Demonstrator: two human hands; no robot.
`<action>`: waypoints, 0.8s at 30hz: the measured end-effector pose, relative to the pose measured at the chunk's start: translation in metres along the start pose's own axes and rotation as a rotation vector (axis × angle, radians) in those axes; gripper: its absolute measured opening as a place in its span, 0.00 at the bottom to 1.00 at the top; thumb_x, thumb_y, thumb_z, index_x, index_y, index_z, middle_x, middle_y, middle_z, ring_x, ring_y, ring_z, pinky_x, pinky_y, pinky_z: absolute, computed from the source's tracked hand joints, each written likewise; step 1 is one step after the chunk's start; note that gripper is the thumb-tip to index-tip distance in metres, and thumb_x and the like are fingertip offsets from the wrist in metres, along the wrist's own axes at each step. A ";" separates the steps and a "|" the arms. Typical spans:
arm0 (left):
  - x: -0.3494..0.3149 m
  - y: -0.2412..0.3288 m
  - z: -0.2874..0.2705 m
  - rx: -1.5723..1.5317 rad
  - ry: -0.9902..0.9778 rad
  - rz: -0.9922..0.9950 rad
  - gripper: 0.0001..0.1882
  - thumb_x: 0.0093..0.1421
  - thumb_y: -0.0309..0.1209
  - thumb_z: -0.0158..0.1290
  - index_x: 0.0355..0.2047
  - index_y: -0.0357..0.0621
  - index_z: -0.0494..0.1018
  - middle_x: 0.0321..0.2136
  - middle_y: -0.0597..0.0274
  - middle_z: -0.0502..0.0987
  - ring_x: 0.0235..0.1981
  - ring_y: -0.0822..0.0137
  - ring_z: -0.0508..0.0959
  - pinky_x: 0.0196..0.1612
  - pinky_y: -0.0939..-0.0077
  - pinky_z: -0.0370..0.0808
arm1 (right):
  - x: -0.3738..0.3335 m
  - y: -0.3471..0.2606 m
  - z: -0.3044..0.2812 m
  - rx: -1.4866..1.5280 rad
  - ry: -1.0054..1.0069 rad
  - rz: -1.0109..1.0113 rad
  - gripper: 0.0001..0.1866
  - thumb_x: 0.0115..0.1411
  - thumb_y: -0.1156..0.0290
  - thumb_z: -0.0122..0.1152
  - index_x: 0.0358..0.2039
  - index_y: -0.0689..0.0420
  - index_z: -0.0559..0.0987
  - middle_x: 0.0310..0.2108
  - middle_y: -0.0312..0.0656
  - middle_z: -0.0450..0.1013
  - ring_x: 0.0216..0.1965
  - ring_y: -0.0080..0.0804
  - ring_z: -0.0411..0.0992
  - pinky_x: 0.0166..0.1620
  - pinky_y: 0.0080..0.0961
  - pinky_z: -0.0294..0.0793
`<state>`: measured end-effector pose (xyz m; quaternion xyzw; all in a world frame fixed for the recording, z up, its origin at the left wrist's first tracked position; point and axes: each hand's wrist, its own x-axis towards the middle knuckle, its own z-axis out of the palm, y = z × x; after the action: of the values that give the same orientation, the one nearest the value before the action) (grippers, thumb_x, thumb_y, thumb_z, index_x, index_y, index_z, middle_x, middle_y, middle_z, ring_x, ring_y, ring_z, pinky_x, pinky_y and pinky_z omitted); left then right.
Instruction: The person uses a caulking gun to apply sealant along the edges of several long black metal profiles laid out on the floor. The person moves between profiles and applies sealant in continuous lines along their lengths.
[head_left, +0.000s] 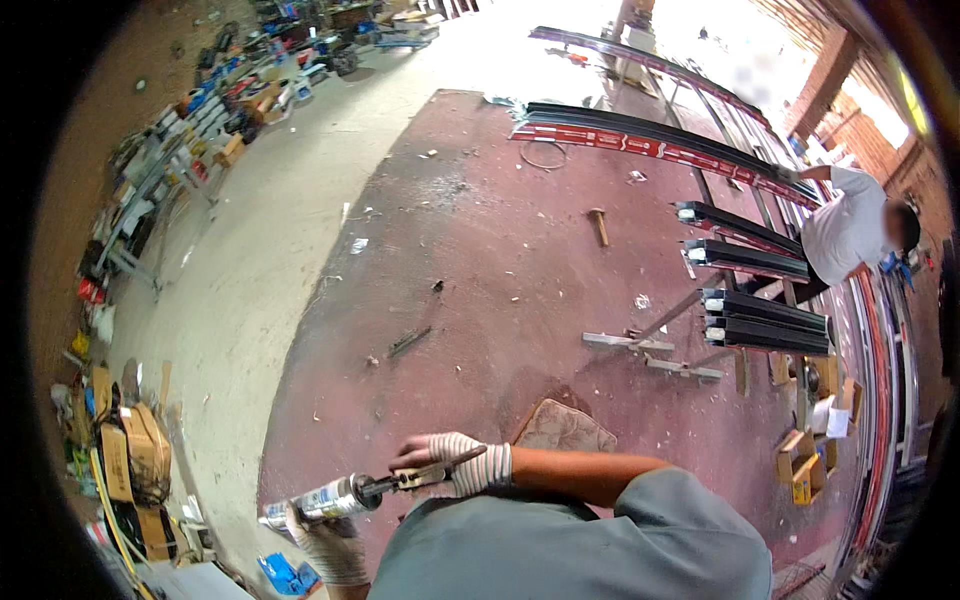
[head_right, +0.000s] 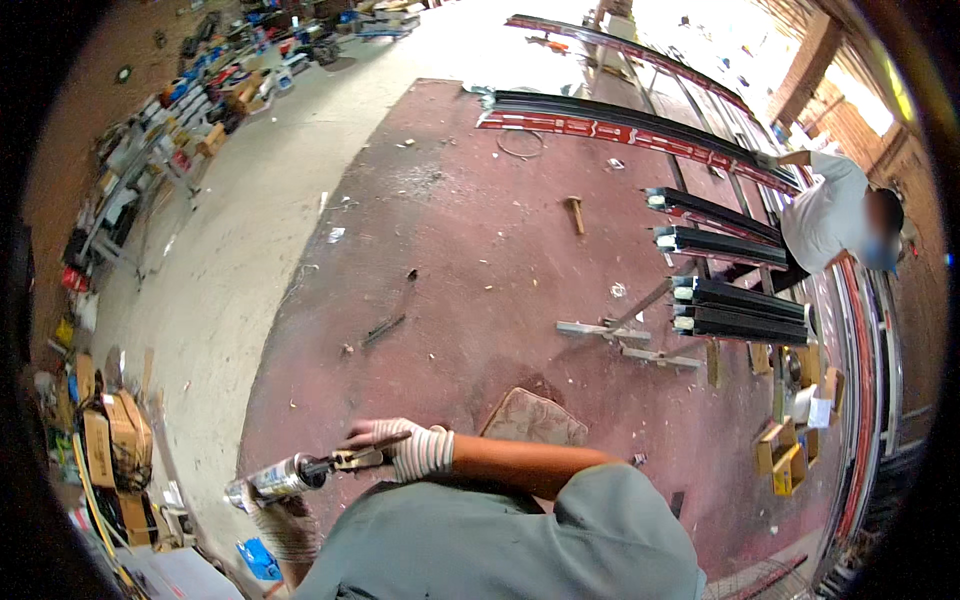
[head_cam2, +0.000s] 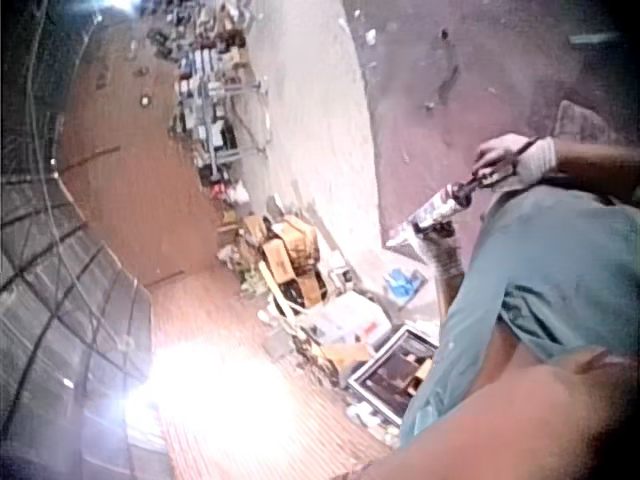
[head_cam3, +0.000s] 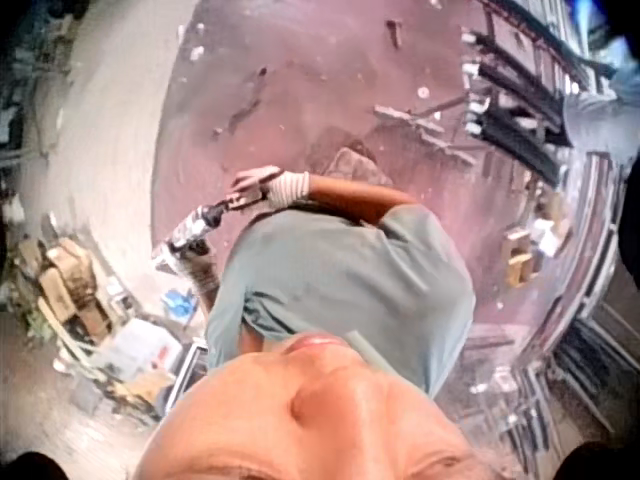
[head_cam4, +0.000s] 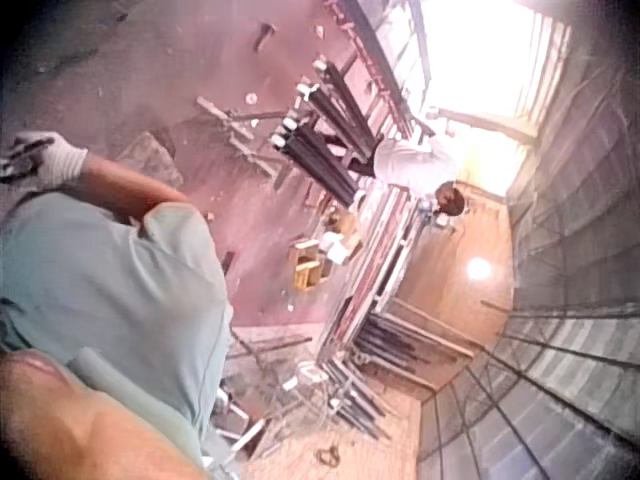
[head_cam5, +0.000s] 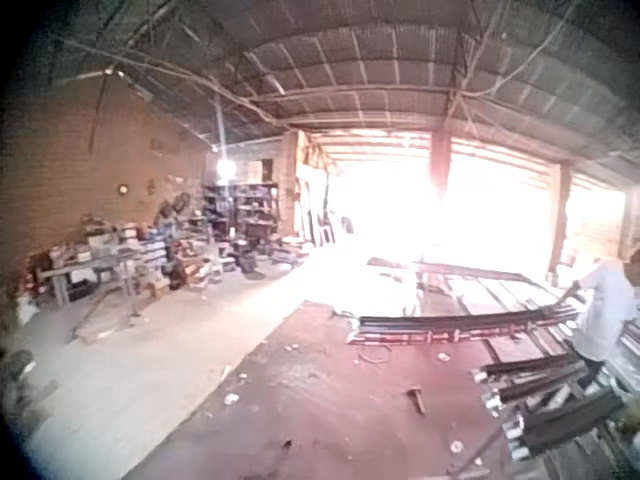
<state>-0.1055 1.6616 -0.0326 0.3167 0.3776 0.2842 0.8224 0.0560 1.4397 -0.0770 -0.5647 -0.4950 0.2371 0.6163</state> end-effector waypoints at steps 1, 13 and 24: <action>0.012 0.006 0.032 0.021 -0.043 -0.063 0.23 0.60 0.51 0.51 0.43 0.46 0.66 0.36 0.62 0.73 0.37 0.67 0.76 0.43 0.72 0.75 | 0.017 -0.009 -0.021 -0.040 0.024 -0.043 0.25 0.54 0.68 0.64 0.53 0.58 0.72 0.47 0.50 0.69 0.48 0.42 0.70 0.51 0.32 0.71; 0.176 -0.075 0.296 0.281 -0.577 -0.649 0.29 0.56 0.57 0.52 0.44 0.45 0.68 0.40 0.60 0.74 0.40 0.63 0.76 0.46 0.65 0.74 | 0.021 0.040 -0.157 0.323 0.536 0.354 0.13 0.59 0.74 0.59 0.44 0.61 0.73 0.28 0.30 0.66 0.32 0.16 0.64 0.36 0.18 0.69; 0.195 -0.236 0.520 0.714 -1.078 -1.362 0.21 0.61 0.47 0.50 0.46 0.46 0.66 0.41 0.55 0.73 0.44 0.58 0.75 0.43 0.60 0.76 | 0.022 0.004 -0.190 0.118 1.533 0.058 0.26 0.57 0.51 0.60 0.43 0.62 0.76 0.41 0.41 0.72 0.43 0.29 0.69 0.46 0.27 0.70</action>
<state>0.4731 1.4890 -0.0246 0.3500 0.1144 -0.5763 0.7296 0.2328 1.3716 -0.0486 -0.5501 0.0992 -0.1785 0.8097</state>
